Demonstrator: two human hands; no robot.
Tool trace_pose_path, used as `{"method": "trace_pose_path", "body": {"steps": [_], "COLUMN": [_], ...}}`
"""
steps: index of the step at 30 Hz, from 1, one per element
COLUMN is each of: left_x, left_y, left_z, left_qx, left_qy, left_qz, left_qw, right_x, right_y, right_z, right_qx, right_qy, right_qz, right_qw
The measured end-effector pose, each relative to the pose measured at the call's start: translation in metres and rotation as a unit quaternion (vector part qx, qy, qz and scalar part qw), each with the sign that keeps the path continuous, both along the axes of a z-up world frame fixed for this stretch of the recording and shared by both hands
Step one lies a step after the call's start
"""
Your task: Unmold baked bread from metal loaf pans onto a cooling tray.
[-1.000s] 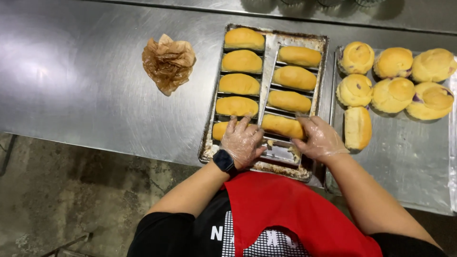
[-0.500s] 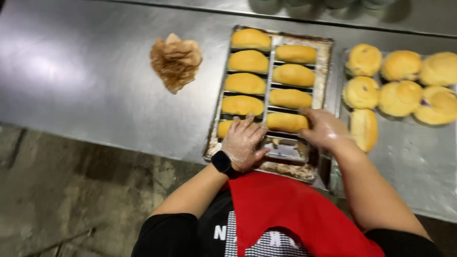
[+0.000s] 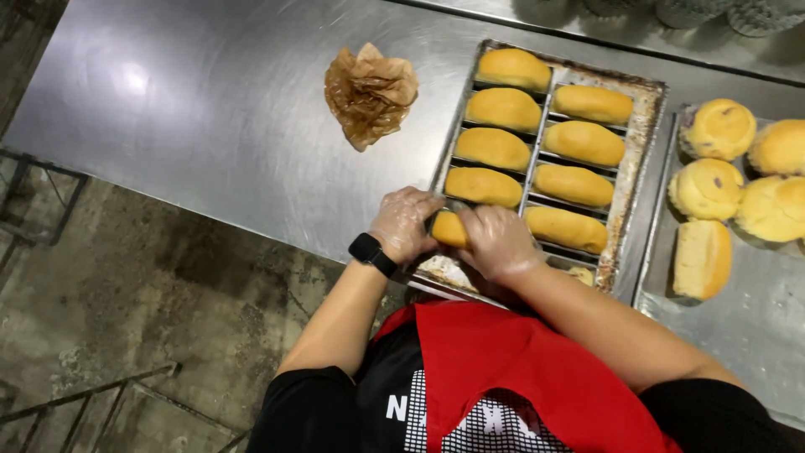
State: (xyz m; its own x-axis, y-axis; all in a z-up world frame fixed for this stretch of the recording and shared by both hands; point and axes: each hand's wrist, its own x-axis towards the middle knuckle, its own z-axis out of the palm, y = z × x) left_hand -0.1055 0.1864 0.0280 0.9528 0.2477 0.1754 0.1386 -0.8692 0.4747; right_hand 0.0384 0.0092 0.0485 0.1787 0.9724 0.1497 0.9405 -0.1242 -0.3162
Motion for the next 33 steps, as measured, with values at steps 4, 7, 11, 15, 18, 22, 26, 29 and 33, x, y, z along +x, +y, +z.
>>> {"method": "trace_pose_path", "body": {"steps": [4, 7, 11, 15, 18, 22, 26, 29, 33], "left_x": [-0.001, -0.002, -0.002, 0.001, -0.001, -0.003, -0.004, -0.007, -0.013], "left_y": [0.001, 0.004, 0.01, 0.016, 0.018, 0.017, 0.014, 0.008, 0.001], "left_z": [0.001, 0.002, 0.002, -0.002, -0.005, -0.007, 0.0, 0.007, 0.023], "left_qx": [-0.01, -0.031, -0.052, -0.058, -0.058, -0.066, -0.063, -0.051, -0.035], "left_qy": [-0.012, -0.007, -0.018, -0.026, -0.025, -0.027, -0.029, -0.035, -0.032], "left_qz": [-0.01, -0.025, -0.052, -0.073, -0.078, -0.081, -0.078, -0.062, -0.044], "left_qw": [1.0, 0.999, 0.997, 0.995, 0.995, 0.994, 0.995, 0.996, 0.998], "right_x": [-0.003, 0.0, 0.022, 0.017, 0.017, 0.005, 0.018, 0.049, 0.06], "right_y": [-0.001, 0.01, 0.014, 0.012, 0.008, 0.007, 0.007, -0.026, -0.05], "right_z": [-0.002, 0.017, 0.002, 0.022, 0.02, 0.046, 0.058, 0.005, 0.006], "right_qx": [-0.052, -0.124, -0.139, -0.185, -0.122, -0.137, -0.278, -0.101, -0.075], "right_qy": [-0.022, 0.001, 0.079, 0.137, 0.144, 0.074, 0.188, 0.335, 0.547], "right_qz": [0.031, 0.014, -0.021, -0.122, -0.114, -0.058, -0.176, -0.198, -0.31], "right_qw": [0.998, 0.992, 0.987, 0.965, 0.975, 0.986, 0.925, 0.916, 0.774]}}
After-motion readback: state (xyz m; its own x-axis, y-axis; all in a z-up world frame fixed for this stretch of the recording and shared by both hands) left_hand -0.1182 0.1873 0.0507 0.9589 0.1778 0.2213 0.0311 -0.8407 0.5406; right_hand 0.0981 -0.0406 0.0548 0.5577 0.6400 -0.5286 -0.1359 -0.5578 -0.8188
